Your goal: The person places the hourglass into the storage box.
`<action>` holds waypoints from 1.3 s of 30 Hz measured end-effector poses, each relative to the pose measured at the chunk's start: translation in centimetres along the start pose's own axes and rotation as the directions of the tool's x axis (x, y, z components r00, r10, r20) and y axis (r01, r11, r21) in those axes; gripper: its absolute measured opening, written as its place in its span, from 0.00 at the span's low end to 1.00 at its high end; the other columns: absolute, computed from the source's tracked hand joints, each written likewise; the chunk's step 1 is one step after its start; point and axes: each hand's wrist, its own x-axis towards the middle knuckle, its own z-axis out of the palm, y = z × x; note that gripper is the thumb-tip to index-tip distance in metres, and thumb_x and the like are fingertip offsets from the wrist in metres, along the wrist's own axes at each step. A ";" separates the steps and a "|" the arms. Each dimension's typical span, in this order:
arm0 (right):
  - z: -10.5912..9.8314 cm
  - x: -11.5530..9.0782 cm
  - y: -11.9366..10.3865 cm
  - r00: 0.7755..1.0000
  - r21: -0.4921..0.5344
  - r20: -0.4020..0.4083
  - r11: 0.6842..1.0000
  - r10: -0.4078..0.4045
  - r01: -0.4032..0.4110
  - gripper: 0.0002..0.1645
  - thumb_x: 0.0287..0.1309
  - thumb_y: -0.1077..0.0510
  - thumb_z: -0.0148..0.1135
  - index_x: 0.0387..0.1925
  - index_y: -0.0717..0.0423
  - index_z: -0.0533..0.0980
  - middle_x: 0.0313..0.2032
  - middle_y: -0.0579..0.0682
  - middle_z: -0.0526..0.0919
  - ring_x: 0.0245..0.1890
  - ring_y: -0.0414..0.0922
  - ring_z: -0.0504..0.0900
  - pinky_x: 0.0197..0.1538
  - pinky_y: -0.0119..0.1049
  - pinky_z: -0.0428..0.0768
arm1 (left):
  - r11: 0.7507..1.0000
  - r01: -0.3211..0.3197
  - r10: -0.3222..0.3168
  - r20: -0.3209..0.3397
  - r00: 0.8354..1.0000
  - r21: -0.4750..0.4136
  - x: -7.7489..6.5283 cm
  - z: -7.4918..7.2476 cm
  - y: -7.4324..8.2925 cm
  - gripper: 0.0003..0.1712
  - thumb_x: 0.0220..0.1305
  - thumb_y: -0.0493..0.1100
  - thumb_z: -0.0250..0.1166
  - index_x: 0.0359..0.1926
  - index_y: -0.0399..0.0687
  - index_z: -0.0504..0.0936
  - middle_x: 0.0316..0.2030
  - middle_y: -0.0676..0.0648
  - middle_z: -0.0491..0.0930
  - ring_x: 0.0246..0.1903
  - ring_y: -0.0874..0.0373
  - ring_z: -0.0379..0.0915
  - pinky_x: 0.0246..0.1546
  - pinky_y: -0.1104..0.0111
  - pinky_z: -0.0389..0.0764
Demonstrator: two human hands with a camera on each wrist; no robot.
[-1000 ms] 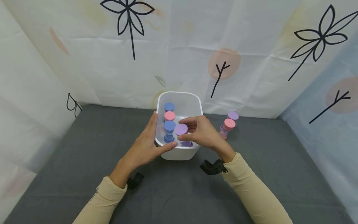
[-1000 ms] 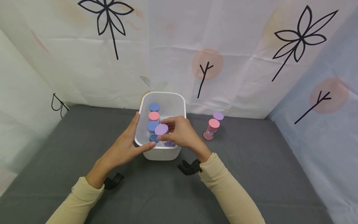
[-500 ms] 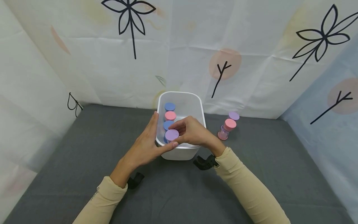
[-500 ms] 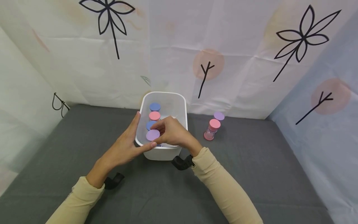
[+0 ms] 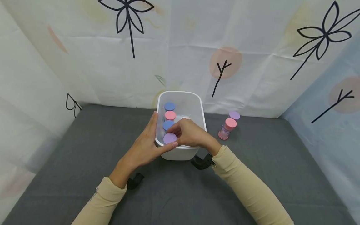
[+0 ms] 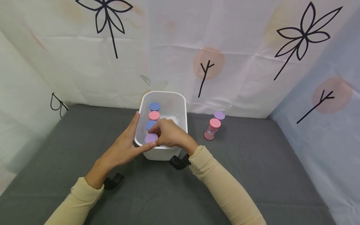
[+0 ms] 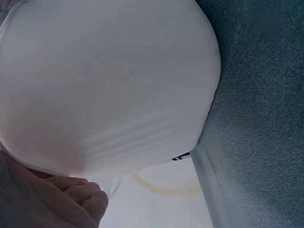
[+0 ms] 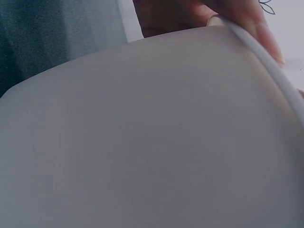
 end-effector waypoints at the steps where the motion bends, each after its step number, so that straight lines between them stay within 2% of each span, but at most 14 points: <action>1: 0.0 0.0 0.0 1.000 -0.001 0.001 1.000 0.001 -0.001 0.22 0.50 0.68 0.75 0.50 0.63 0.86 0.39 0.47 0.89 0.38 0.38 0.86 0.44 0.31 0.82 | 1.000 0.001 -0.001 0.000 1.000 0.001 0.0 0.0 0.0 0.69 0.60 0.73 0.65 0.81 0.53 0.29 0.80 0.54 0.29 0.78 0.53 0.35 0.72 0.46 0.55; 14: 0.4 0.2 -0.5 0.999 -0.125 -0.040 0.992 0.021 -0.026 0.21 0.50 0.66 0.76 0.49 0.60 0.86 0.40 0.47 0.90 0.38 0.39 0.86 0.43 0.31 0.81 | 1.000 -0.008 0.008 -0.006 1.000 -0.008 0.1 -0.1 -0.2 0.69 0.60 0.72 0.67 0.81 0.52 0.29 0.80 0.54 0.29 0.78 0.53 0.35 0.72 0.46 0.55; 19: 0.6 0.1 -0.7 0.998 -0.142 -0.059 0.989 0.022 -0.030 0.20 0.50 0.66 0.76 0.48 0.59 0.87 0.40 0.48 0.90 0.40 0.40 0.87 0.44 0.32 0.82 | 1.000 -0.015 0.015 -0.006 1.000 -0.006 0.1 -0.2 -0.2 0.69 0.60 0.71 0.67 0.81 0.50 0.30 0.80 0.53 0.29 0.78 0.53 0.35 0.72 0.46 0.55; 27: 0.7 -0.9 -0.4 0.989 -0.079 -0.146 0.996 0.033 -0.045 0.25 0.49 0.64 0.78 0.51 0.63 0.85 0.46 0.53 0.89 0.47 0.46 0.87 0.53 0.39 0.82 | 1.000 -0.020 0.020 -0.011 1.000 -0.012 0.1 0.0 -0.1 0.69 0.60 0.72 0.66 0.81 0.54 0.29 0.80 0.55 0.29 0.78 0.54 0.35 0.72 0.46 0.55; 34: 0.7 -1.4 -0.4 0.967 -0.048 -0.252 0.999 -0.020 0.008 0.25 0.49 0.58 0.81 0.49 0.64 0.85 0.43 0.54 0.89 0.45 0.49 0.88 0.51 0.39 0.83 | 1.000 -0.010 0.010 -0.004 1.000 -0.017 0.0 -0.1 -0.1 0.69 0.59 0.72 0.66 0.81 0.55 0.28 0.80 0.55 0.28 0.78 0.53 0.34 0.72 0.45 0.54; 39: 0.7 -1.8 -0.3 0.948 0.060 -0.316 0.996 -0.039 0.061 0.27 0.49 0.57 0.81 0.50 0.66 0.84 0.44 0.56 0.88 0.46 0.52 0.88 0.52 0.40 0.82 | 1.000 -0.001 0.001 0.002 1.000 -0.013 -0.1 -0.1 0.0 0.70 0.59 0.73 0.66 0.81 0.54 0.29 0.80 0.54 0.29 0.78 0.52 0.34 0.71 0.44 0.54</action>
